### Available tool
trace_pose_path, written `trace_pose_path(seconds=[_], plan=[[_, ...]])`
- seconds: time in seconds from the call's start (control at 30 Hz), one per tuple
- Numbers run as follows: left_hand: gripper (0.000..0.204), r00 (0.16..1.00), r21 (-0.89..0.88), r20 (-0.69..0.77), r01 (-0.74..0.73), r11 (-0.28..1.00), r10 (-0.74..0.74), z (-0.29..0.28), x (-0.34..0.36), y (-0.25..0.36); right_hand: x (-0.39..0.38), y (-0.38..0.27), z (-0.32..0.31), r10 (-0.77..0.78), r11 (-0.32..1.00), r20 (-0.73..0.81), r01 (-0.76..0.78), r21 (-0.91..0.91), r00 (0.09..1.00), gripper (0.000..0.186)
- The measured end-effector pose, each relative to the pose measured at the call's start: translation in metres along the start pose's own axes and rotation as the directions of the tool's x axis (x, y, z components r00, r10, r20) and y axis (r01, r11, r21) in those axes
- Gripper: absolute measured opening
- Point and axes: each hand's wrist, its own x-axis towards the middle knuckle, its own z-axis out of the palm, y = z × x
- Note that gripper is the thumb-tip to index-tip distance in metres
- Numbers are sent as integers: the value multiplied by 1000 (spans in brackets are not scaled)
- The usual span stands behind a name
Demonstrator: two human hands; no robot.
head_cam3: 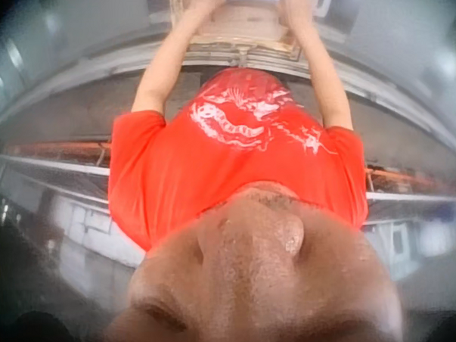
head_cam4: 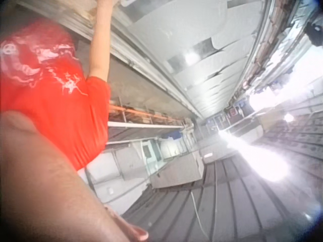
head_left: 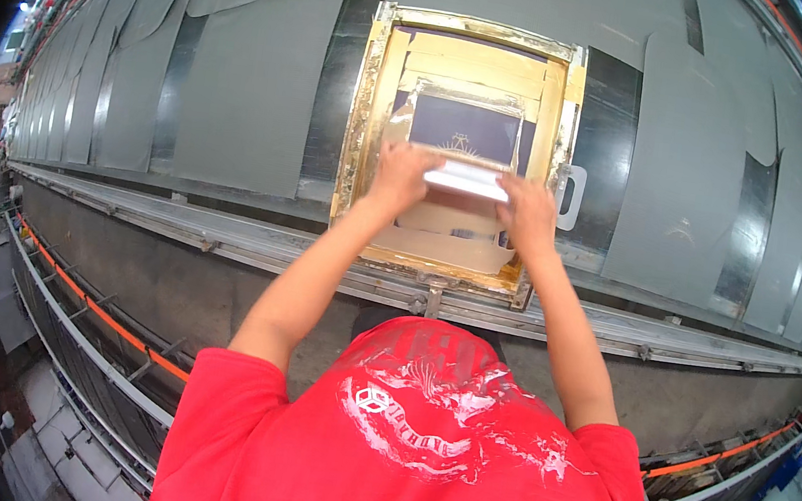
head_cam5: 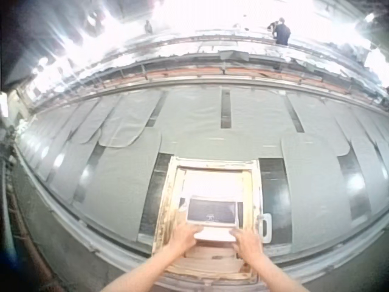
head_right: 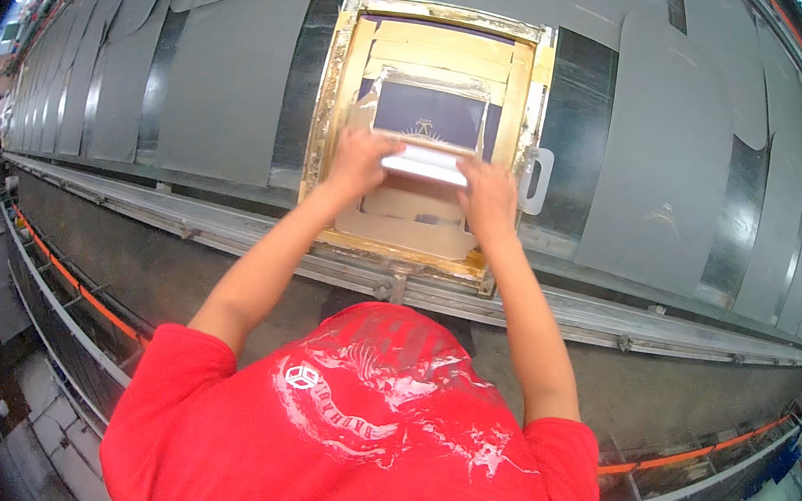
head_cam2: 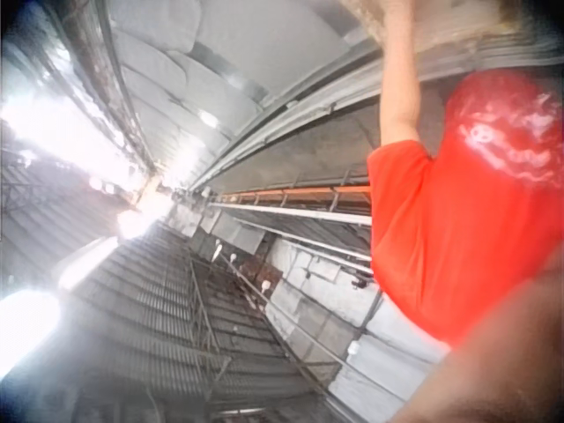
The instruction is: The person repeatedly places a white rectangular object onto a screen printing frame and uses a squeegee to pull purple ink across the mesh. The person lifts the frame, moves to a workbench, and pours liquid from a bottle onto the screen before returning to the press to continue printing.
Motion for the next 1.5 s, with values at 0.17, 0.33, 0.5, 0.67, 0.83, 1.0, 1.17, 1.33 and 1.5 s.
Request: trace_pose_path(seconds=[0.17,0.33,0.5,0.67,0.83,1.0,1.17,1.33,1.5], plan=[[41,995,-109,-101,-12,994,1,13,-78,19,-55,-24,-15,-16,999,160,10,34,987,47],[44,991,33,-133,-28,999,32,6,-86,30,-10,81,-24,488,857,-359,-359,371,795,42],[46,983,69,-156,-85,994,95,6,-89,28,24,125,7,619,754,-232,-485,443,750,23],[46,972,-29,-230,-55,998,47,-6,-119,16,36,55,-14,616,778,-381,-453,436,690,20],[39,977,54,-212,26,998,-14,-60,-151,-97,87,-51,77,542,813,-445,-311,492,713,21],[44,989,77,-142,41,996,-29,-121,-195,-248,142,-182,172,586,766,-367,-347,541,722,21],[54,992,56,-128,10,998,-3,-144,-219,-323,168,-255,206,584,750,-320,-344,565,746,20],[54,992,15,-122,-38,999,40,-153,-232,-359,178,-268,226,623,719,-262,-408,563,737,19],[56,989,9,-125,-75,997,76,-140,-266,-361,186,-257,234,631,744,-275,-467,477,725,21]])
